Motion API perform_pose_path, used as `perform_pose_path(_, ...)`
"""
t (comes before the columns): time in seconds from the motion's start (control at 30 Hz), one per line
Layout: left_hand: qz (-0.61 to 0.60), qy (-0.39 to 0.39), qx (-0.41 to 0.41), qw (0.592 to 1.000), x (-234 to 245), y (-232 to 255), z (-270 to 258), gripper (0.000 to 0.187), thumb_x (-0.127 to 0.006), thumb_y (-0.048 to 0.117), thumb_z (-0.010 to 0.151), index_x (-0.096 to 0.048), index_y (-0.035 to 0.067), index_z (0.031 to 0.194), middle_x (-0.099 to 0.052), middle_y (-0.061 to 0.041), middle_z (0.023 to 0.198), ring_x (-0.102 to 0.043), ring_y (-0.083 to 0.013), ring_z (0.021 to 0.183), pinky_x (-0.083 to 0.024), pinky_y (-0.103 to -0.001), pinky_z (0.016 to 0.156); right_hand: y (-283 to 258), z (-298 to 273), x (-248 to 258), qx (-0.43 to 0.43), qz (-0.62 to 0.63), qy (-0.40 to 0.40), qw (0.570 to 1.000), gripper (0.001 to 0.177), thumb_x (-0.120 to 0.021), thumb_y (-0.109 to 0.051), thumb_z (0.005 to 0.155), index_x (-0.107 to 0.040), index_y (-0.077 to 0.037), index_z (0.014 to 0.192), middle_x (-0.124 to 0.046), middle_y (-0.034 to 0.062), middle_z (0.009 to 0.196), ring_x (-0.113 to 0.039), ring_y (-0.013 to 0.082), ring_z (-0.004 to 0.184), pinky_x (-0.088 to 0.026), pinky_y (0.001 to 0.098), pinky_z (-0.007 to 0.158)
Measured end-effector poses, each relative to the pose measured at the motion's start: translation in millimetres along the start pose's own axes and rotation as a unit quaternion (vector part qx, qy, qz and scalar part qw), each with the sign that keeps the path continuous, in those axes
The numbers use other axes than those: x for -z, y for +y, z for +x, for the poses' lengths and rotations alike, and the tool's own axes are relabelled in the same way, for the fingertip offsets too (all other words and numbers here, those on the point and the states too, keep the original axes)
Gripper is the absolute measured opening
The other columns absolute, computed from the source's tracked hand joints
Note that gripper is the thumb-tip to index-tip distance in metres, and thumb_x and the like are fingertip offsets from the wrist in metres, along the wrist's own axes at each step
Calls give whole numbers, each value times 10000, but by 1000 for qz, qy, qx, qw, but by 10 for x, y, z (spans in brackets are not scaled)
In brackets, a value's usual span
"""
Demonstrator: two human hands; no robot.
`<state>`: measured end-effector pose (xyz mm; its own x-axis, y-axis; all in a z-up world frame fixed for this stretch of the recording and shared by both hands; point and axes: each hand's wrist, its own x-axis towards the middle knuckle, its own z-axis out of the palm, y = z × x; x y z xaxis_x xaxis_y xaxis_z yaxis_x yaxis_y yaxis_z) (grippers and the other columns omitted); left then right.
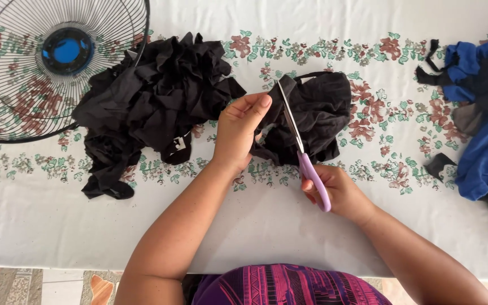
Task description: Cutting black fabric into long thin strips using scissors on a table.
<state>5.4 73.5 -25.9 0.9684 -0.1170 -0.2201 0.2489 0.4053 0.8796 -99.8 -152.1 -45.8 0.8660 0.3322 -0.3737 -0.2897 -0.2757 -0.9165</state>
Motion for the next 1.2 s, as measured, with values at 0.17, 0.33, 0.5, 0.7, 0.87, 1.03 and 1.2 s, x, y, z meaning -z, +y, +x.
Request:
perform_pose_path(0.17, 39, 35, 17, 998, 103, 83, -136, 274, -775, 333, 897, -760, 91, 1025, -668, 86, 817, -523, 11, 675, -369, -190, 536, -79, -24, 36, -2, -48, -38, 998, 296, -695, -306, 919, -663, -44, 788, -599, 0, 596, -534, 75, 530, -431, 266, 475)
perform_pose_path(0.33, 40, -42, -54, 997, 224, 66, -129, 263, -780, 278, 937, -769, 33, 1034, -720, 34, 888, -598, -27, 791, -475, -199, 703, -114, -33, 83, -9, -15, -76, 997, 327, -678, -313, 943, -628, -44, 766, -616, 1, 616, -534, 80, 553, -424, 264, 494)
perform_pose_path(0.5, 35, -69, -45, 996, 176, 73, -153, 207, -771, 201, 925, -761, 16, 1018, -743, 14, 894, -645, -33, 820, -526, -198, 764, -75, -36, 79, 17, 18, -66, 998, 393, -704, -428, 910, -615, -66, 786, -581, -11, 652, -534, 77, 590, -419, 261, 514)
perform_pose_path(0.7, 75, -61, -45, 994, 218, 101, -142, 177, -772, 174, 939, -766, 5, 991, -724, 0, 858, -611, -40, 777, -494, -200, 710, -67, -27, 99, -2, -18, -60, 998, 393, -687, -411, 916, -634, -50, 770, -595, 0, 595, -520, 84, 532, -401, 265, 476)
perform_pose_path(0.87, 45, -65, -39, 996, 240, 107, -103, 163, -763, 152, 926, -756, 4, 994, -739, -4, 884, -648, -42, 804, -529, -199, 750, -16, -3, 102, -18, -22, -60, 998, 324, -683, -347, 923, -664, -53, 786, -593, -4, 585, -522, 80, 506, -402, 266, 451)
perform_pose_path(1.03, 47, -95, -43, 993, 293, 60, -75, 162, -761, 134, 943, -755, -16, 1003, -741, -20, 903, -653, -50, 816, -531, -205, 763, -99, -4, 102, -33, -55, -56, 996, 312, -704, -333, 907, -691, -44, 789, -614, 0, 579, -534, 80, 509, -417, 269, 447)
perform_pose_path(1.2, 101, -87, -101, 986, 274, 89, -71, 131, -709, 170, 982, -722, 45, 1021, -727, 6, 895, -675, -54, 799, -556, -205, 720, -57, 14, 192, 66, 35, 10, 997, 298, -737, -323, 908, -698, -29, 879, -664, -10, 700, -612, 72, 601, -492, 236, 531)
